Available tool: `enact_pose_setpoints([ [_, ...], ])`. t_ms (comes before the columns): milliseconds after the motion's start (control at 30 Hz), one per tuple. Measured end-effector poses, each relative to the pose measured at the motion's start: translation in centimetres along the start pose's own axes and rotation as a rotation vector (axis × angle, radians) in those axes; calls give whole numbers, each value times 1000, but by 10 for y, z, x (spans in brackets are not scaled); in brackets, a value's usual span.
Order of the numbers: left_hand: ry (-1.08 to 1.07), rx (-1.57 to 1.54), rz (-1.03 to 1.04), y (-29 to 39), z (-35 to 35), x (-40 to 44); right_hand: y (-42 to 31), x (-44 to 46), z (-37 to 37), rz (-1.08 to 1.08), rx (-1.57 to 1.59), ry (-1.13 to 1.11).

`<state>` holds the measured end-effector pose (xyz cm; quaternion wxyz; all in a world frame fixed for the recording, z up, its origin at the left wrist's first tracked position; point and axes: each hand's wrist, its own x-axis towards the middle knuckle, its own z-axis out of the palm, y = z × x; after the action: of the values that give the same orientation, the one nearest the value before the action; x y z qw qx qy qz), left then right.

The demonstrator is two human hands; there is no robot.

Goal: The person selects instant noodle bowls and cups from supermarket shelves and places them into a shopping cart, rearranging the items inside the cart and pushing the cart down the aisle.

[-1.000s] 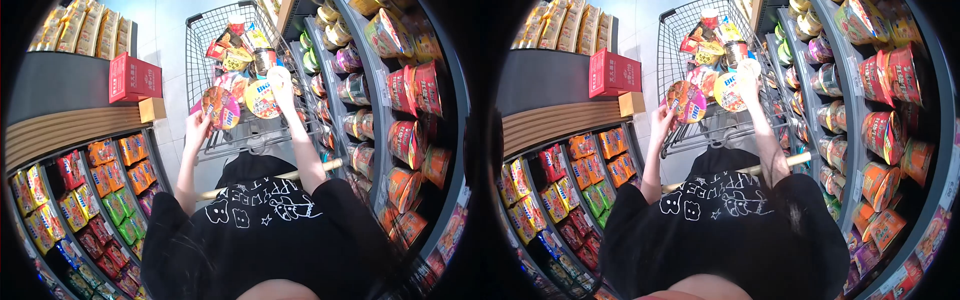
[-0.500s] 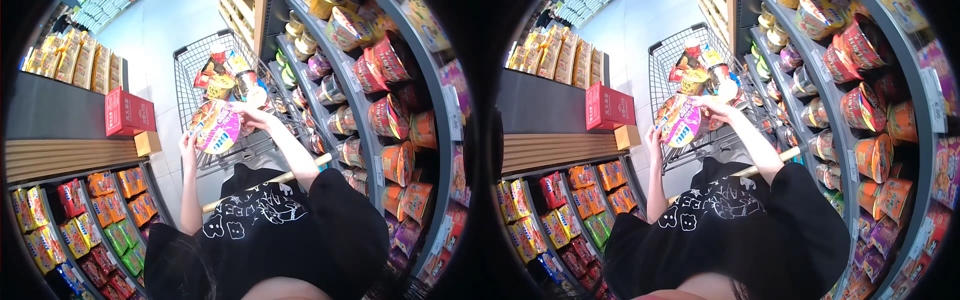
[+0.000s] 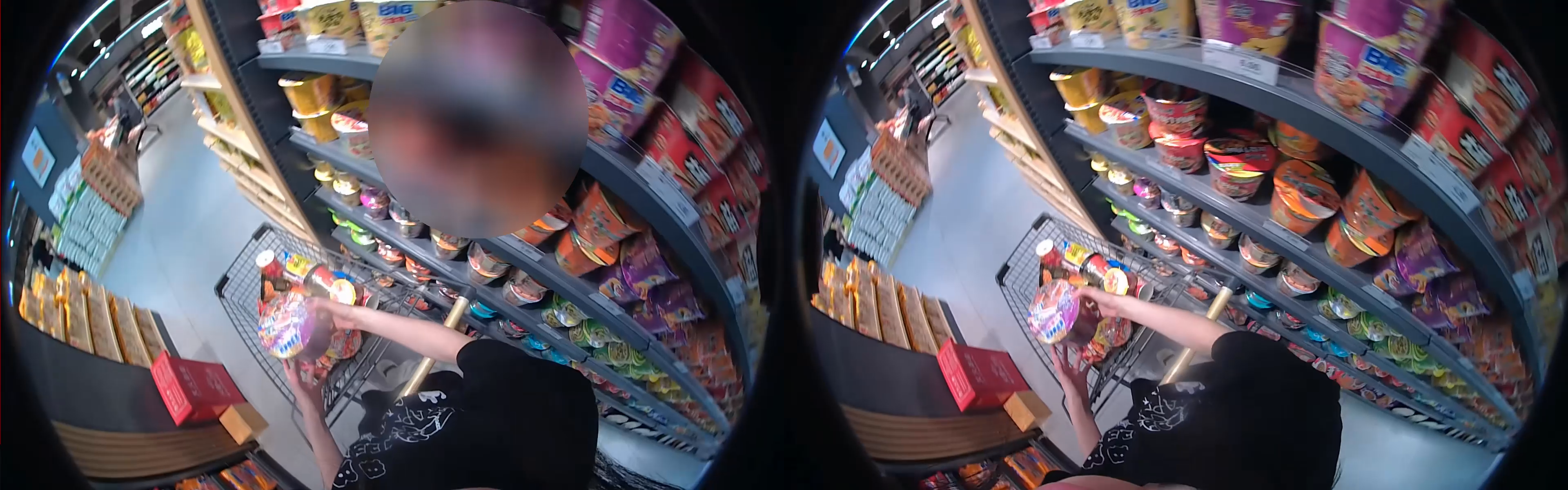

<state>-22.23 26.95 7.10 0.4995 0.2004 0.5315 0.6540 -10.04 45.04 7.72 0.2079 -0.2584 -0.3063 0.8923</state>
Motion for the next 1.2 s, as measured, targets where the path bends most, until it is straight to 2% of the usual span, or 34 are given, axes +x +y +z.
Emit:
enact_pose_setpoints([
  [67, 52, -10, -34, 6, 8, -14, 5, -10, 4, -35, -58, -89],
  [100, 83, -27, -49, 5, 10, -20, 6, -21, 8, -15, -166, -32],
  [133, 119, -46, -63, 5, 11, -26, 9, -25, 11, -31, -187, -172],
  [200, 180, -19, -38, 7, 20, -38, 16, -40, 16, -29, -254, -282],
  [267, 264, 18, -13, 8, 24, -54, 28, -48, 20, -2, -272, -270],
  [333, 190, 81, 130, 7, 29, -66, 34, -56, 28, 28, -296, -257],
  [400, 231, 135, 136, -5, 20, -71, 41, -67, 32, -65, -281, -148],
  [467, 141, 168, 167, 5, 30, -87, 30, -89, 42, -77, -208, -42],
  [500, 73, 214, 253, 7, 34, -94, 21, -107, 48, -78, -149, 71],
  [567, -104, 346, 379, 20, 43, -109, 6, -124, 33, -24, -7, 12],
  [600, -96, 336, 389, 22, 40, -112, -14, -145, 41, -133, 37, -1],
  [633, -151, 445, 376, 20, 37, -114, -37, -166, 47, -167, 48, 52],
  [667, -205, 549, 356, 15, 35, -118, -63, -188, 57, -292, 19, 87],
  [700, -193, 681, 424, 8, 27, -117, -89, -201, 57, -331, 35, 77],
  [733, -185, 662, 420, 7, 24, -119, -120, -215, 50, -376, -41, 70],
  [800, -167, 875, 475, 6, 21, -122, -179, -258, 86, -551, -139, 195],
  [833, -153, 868, 456, 3, 19, -122, -208, -273, 92, -613, -178, 143],
  [867, -150, 860, 463, 1, 19, -120, -234, -291, 107, -699, -239, 187],
  [900, -156, 845, 455, -2, 17, -121, -262, -304, 116, -684, -174, 158],
  [933, -164, 835, 442, -4, 15, -123, -279, -320, 142, -778, -204, 268],
  [1000, -191, 880, 423, -2, 16, -127, -330, -336, 147, -953, -280, 392],
  [1067, -177, 1071, 439, 1, 22, -134, -361, -348, 158, -1047, -348, 445],
  [1100, -216, 1027, 363, -1, 19, -133, -369, -351, 160, -1081, -377, 472],
  [1200, -209, 1076, 311, 2, 23, -136, -397, -354, 162, -1167, -463, 574],
])
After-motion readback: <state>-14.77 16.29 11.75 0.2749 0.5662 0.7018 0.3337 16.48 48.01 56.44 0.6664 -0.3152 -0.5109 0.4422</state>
